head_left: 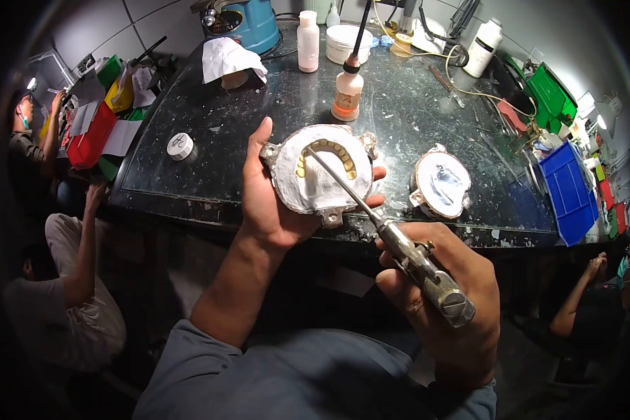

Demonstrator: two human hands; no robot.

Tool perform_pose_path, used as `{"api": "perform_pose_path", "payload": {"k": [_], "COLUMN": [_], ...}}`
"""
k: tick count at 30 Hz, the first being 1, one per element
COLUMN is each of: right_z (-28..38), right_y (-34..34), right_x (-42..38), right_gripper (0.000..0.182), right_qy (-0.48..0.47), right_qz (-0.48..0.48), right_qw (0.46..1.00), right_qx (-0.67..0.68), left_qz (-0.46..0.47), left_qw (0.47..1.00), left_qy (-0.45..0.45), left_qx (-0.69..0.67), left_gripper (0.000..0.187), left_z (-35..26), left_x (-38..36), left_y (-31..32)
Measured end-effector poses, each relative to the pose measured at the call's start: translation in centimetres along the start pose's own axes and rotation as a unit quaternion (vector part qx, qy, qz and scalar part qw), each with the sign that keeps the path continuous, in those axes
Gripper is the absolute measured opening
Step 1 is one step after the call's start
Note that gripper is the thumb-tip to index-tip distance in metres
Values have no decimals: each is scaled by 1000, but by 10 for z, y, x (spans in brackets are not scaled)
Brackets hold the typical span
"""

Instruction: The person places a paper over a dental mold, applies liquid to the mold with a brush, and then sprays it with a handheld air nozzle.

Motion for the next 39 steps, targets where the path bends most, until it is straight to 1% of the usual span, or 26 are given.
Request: {"api": "perform_pose_path", "payload": {"k": [5, 7, 11, 16, 23, 25, 29, 32, 34, 38, 39], "right_z": [-1, 1, 2, 1, 6, 6, 7, 6, 7, 7, 7], "right_y": [-1, 0, 0, -1, -2, -2, -1, -1, -3, -3, -3], "right_x": [-3, -5, -6, -9, -5, -4, -3, -3, -1, -3, -3], "right_gripper": [34, 36, 37, 41, 39, 37, 36, 34, 33, 31, 32], "right_qy": [-20, -47, -18, -66, -72, -37, -47, -19, -41, -32, -41], "right_qz": [11, 25, 16, 20, 30, 27, 15, 0, -8, -21, -25], "right_qw": [1000, 999, 1000, 998, 997, 999, 999, 1000, 999, 999, 999], "right_qx": [2, -5, 3, 4, -8, -6, -19, 1, -20, -20, -24], "left_qz": [3, 6, 10, 0, 4, 1, 3, 3, -9, -13, -21], "left_qw": [1000, 1000, 1000, 1000, 1000, 1000, 1000, 1000, 1000, 999, 997], "left_qy": [-7, -7, -8, -6, -8, -5, -3, -3, 3, 23, 40], "left_qx": [5, 2, 9, 14, 12, 3, 12, 14, 13, 36, 57], "left_gripper": [95, 95, 94, 94, 94, 94, 94, 94, 94, 95, 96], "left_z": [0, 0, 0, 0, 0, -1, -1, -1, -1, -1, -1], "left_x": [0, -1, 0, -1, 0, 0, 0, 1, 1, 2, 2], "left_y": [-1, -1, -1, -1, -1, -1, -1, -2, -3, -1, -1]}}
Point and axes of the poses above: each hand's wrist, its own x-axis towards the middle knuckle, its own y-axis out of the palm, z = x × y, the point moved 5 cm from there along x, towards the middle knuckle, and after that the axes turned 12 degrees about -y, right-handed, at the moved point
